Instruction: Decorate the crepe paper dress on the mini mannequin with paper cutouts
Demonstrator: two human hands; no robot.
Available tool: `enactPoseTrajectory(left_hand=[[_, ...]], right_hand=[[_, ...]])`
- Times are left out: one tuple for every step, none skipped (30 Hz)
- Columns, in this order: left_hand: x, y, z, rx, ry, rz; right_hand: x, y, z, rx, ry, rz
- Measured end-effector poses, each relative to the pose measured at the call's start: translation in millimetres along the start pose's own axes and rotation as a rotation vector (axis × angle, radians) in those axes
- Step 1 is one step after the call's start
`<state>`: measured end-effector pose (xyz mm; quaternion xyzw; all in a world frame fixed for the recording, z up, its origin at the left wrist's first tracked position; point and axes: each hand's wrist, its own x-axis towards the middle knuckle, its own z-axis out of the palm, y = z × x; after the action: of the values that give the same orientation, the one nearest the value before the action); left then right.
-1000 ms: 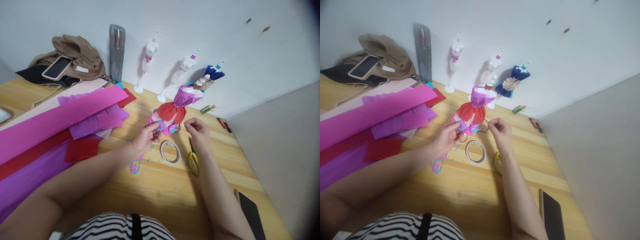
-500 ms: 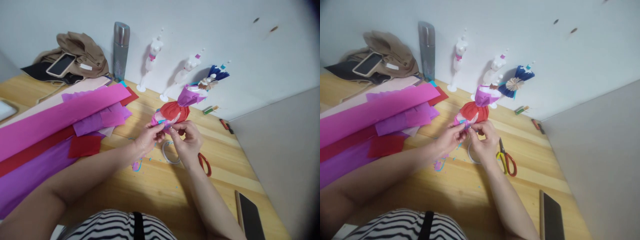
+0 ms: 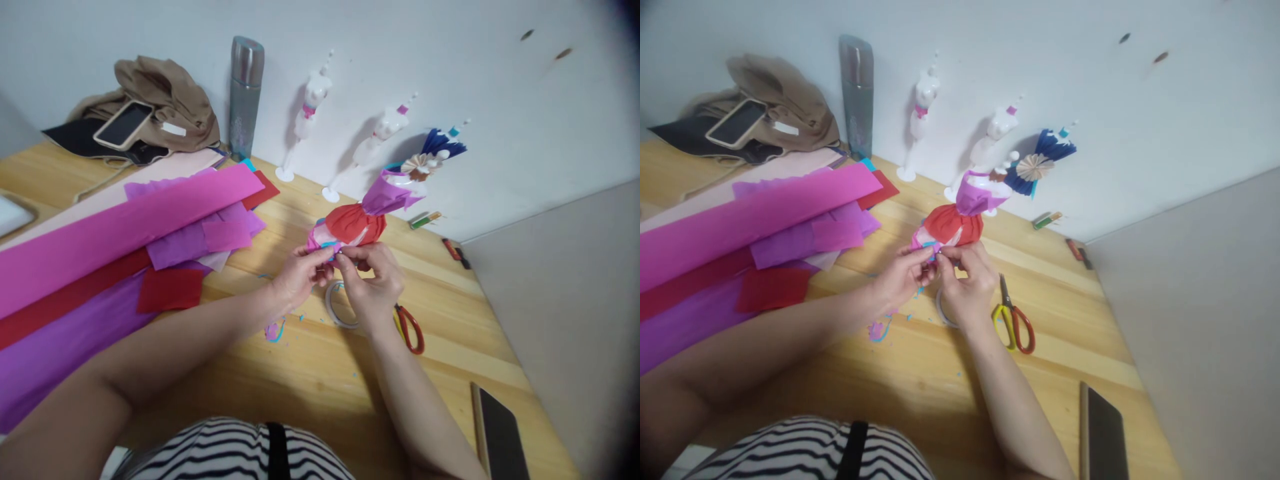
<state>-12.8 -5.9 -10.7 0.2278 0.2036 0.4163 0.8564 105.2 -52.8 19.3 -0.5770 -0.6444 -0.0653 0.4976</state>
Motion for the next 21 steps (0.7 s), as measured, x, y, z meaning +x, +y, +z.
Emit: enactPoseTrajectory(left_hand=[[0.0, 0.3, 0.2, 0.005, 0.006, -0.003], [0.0, 0.5, 0.4, 0.008, 0.015, -0.007], [0.1, 0.7, 0.6, 0.01, 0.023, -0.01], [0.2, 0.8, 0.8, 0.01, 0.032, -0.01], [0.3, 0.9, 1.0, 0.01, 0.039, -0.011], [0.3, 0.9, 1.3, 0.01, 0.046, -0.012], [0.3, 0.9, 1.5, 0.011, 0.052, -0.012], [0.3, 0.9, 1.7, 0.012, 0.056, -0.012], [0.2, 0.8, 1.9, 0.012, 0.061, -0.01], [0.0, 0.8, 2.1, 0.012, 0.065, -0.007], [-0.1, 0.7, 2.3, 0.012, 0.067, -0.005], [-0.3, 0.5, 2.4, 0.012, 0.068, -0.002], [-0.4, 0.4, 2.5, 0.012, 0.068, -0.001], [-0.5, 0.2, 2.5, 0.013, 0.067, 0.0], [-0.5, 0.0, 2.5, 0.015, 0.063, -0.001], [-0.4, -0.3, 2.4, 0.016, 0.059, -0.001], [-0.2, -0.5, 2.2, 0.016, 0.056, 0.001], [0.1, -0.9, 2.0, 0.017, 0.053, 0.004], [0.4, -1.2, 1.6, 0.017, 0.051, 0.009], [0.7, -1.5, 1.2, 0.018, 0.048, 0.015], [1.0, -1.8, 0.8, 0.02, 0.045, 0.019]], right_hand=[[-0.1, 0.1, -0.2, 0.0, -0.002, 0.001], [-0.2, 0.2, -0.2, 0.0, -0.004, 0.004], [-0.3, 0.2, -0.2, 0.001, -0.006, 0.005], [-0.3, 0.2, -0.2, 0.005, -0.006, 0.002], [-0.3, 0.2, -0.2, 0.011, -0.004, -0.006], [-0.1, 0.0, -0.1, 0.016, -0.004, -0.015], [0.1, -0.2, -0.2, 0.021, -0.005, -0.029], [0.4, -0.5, -0.2, 0.024, -0.005, -0.046], [0.7, -0.8, -0.3, 0.024, -0.007, -0.06], [1.0, -1.2, -0.5, 0.021, -0.01, -0.069], [1.2, -1.6, -0.7, 0.018, -0.015, -0.074], [1.5, -2.0, -0.8, 0.016, -0.019, -0.074], [1.6, -2.3, -1.0, 0.015, -0.022, -0.069], [1.7, -2.6, -1.1, 0.014, -0.024, -0.06], [1.7, -2.8, -1.2, 0.016, -0.026, -0.05], [1.6, -2.9, -1.2, 0.02, -0.025, -0.042], [1.5, -2.9, -1.3, 0.021, -0.023, -0.032], [1.4, -2.7, -1.3, 0.019, -0.024, -0.021], [1.3, -2.4, -1.3, 0.013, -0.025, -0.01], [1.1, -2.1, -1.2, 0.003, -0.028, 0.001], [0.9, -1.7, -1.1, -0.008, -0.03, 0.011]])
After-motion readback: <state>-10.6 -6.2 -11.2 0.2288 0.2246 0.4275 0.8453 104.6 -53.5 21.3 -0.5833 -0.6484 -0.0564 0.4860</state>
